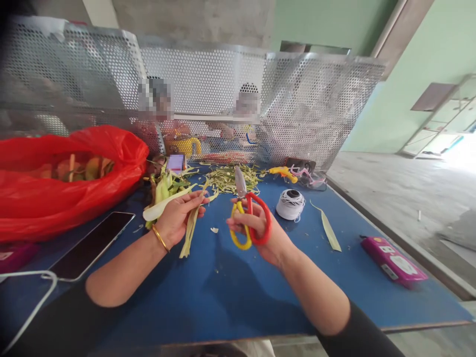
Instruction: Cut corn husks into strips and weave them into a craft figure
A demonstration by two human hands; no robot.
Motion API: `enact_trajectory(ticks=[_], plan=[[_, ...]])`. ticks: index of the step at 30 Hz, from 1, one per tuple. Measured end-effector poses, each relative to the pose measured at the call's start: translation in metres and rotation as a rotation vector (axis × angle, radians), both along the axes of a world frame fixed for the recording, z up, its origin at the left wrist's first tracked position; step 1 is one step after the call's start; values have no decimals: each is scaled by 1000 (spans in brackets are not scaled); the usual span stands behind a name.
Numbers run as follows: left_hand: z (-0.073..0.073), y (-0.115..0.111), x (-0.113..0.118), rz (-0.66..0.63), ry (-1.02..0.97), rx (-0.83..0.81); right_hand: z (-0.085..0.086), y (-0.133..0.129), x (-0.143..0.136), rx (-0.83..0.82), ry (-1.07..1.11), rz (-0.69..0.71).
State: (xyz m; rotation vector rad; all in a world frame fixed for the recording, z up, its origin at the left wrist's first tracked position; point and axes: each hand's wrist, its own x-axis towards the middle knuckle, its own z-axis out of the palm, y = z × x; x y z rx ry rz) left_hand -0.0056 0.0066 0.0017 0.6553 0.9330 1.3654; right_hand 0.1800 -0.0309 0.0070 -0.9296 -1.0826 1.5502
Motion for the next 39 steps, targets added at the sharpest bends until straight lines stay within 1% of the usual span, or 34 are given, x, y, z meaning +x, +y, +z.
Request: enact_trajectory(ticks=[2,3,6,8,11,15,23,30,34,39], plan=[[-1,3,-2,27,12,-12,-1,11,-12,-60,73,44],[-1,4,-3,37,20,-17,-4,14,-15,-62,94,46],[-2,8,-6,54,50,-20,-17,16,-14,-95,126,49],[-3,10,-7,60,69,-23,-22,12,-9,-145,143,86],[-4,10,-7,72,90,-22,-22,7,-6,-161,168,179],[-5,9,-6,100,98,9,-20,4,-8,-193,195,316],[-10,11,-5,178,154,74,-22,0,-9,-222,207,449],[-12,10,-2,155,184,71,-23,1,-10,-261,232,464],[-11,10,-1,171,154,33,-22,1,-10,-260,245,454],[-10,12,-1,172,101,-15,-21,0,-10,-255,245,509]])
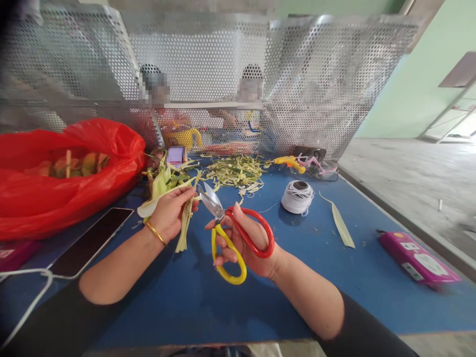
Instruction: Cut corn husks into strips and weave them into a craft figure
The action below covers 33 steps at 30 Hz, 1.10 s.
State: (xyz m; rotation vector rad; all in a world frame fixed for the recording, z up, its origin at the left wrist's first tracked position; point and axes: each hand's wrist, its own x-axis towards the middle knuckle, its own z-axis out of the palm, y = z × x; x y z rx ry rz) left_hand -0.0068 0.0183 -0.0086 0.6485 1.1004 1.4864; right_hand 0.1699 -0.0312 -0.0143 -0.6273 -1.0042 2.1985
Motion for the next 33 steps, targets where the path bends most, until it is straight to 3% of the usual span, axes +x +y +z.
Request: enact_trajectory(ticks=[18,25,29,33], plan=[[-9,-7,9,-68,76,2,0,2,-1,-43,-63,-57],[-7,-5,9,-69,53,-36,-2,1,-5,65,-172,-180],[-2,-6,7,-83,1,-81,-4,7,-1,315,-519,-322],[1,-8,5,-115,-31,-138,-1,17,9,798,-1376,-326]])
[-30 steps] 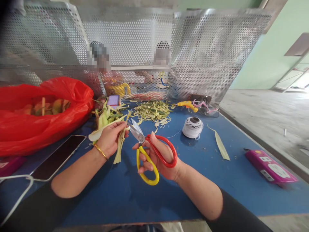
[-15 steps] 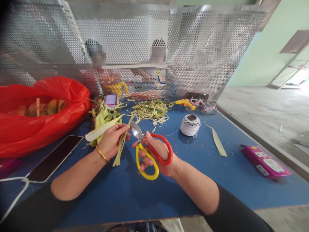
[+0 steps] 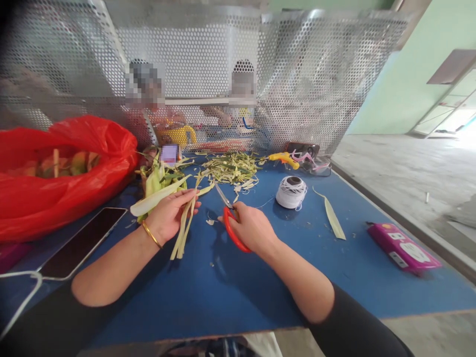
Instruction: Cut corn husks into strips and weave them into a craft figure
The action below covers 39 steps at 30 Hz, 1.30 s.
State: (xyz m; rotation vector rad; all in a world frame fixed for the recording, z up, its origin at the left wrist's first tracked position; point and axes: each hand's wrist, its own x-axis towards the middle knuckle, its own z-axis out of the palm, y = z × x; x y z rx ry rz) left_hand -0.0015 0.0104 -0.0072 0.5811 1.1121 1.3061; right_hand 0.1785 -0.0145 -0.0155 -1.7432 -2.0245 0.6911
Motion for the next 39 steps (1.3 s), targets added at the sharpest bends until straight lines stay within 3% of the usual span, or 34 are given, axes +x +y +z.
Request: enact_trajectory(ticks=[3,8,12,16,20,23,26,29,31,34,39], plan=[[2,-2,1,-13,-6,-35,1,4,5,79,-519,-4],[9,-8,1,-108,-81,-54,-1,3,7,127,-706,89],[11,-13,1,-152,-125,-57,-2,1,8,416,-624,145],[3,-17,8,-161,-117,-66,-8,-3,1,832,-362,377],[-9,-24,18,-245,-110,-113,-16,-8,-7,935,-315,558],[-12,-29,21,-326,-71,-97,-17,-9,-6,906,-158,534],[-10,-32,21,-355,27,-43,-12,-8,-3,801,269,272],[-6,-33,19,-470,94,1,-8,-4,-1,536,726,3],[-7,-34,18,-616,80,7,-6,-3,-2,320,924,-54],[-14,-34,19,-759,66,13,-6,-2,-5,75,1013,-20],[-24,-33,21,-782,31,-32,-7,-3,-8,-78,968,-44]])
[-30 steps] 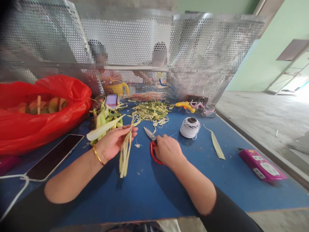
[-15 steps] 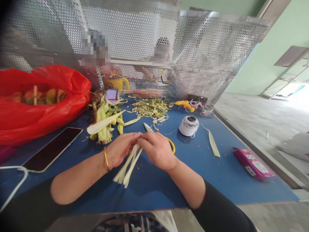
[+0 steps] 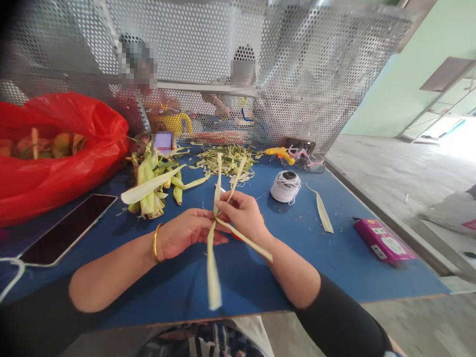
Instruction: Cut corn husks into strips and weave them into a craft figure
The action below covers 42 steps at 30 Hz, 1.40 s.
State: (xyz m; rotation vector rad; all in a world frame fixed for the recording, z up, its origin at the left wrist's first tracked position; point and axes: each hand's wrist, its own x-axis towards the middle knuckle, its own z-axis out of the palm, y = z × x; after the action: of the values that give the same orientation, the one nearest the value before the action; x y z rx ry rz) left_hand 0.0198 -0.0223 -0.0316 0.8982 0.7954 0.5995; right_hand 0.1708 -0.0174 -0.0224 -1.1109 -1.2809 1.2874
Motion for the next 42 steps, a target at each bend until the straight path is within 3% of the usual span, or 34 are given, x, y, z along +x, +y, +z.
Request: enact_trajectory(ticks=[6,14,17,21,24,28,31,36,42], plan=[[5,2,-1,15,-113,-150,4,4,3,-48,50,-59],[6,-3,2,69,1,-109,-3,11,4,-97,-53,-67],[5,-1,2,167,-9,-99,-7,14,6,-66,-119,-138],[5,3,1,375,-63,-65,-5,11,10,134,-385,-237],[5,6,1,490,-88,-62,-2,3,10,183,-574,-64],[7,7,2,571,-99,-53,-4,-4,5,121,-646,245],[8,8,3,574,-91,-50,-2,-6,2,58,-575,292],[7,8,2,512,-52,-60,13,-6,4,-31,-351,100],[1,8,0,436,-43,-24,15,-4,4,-3,-265,28]])
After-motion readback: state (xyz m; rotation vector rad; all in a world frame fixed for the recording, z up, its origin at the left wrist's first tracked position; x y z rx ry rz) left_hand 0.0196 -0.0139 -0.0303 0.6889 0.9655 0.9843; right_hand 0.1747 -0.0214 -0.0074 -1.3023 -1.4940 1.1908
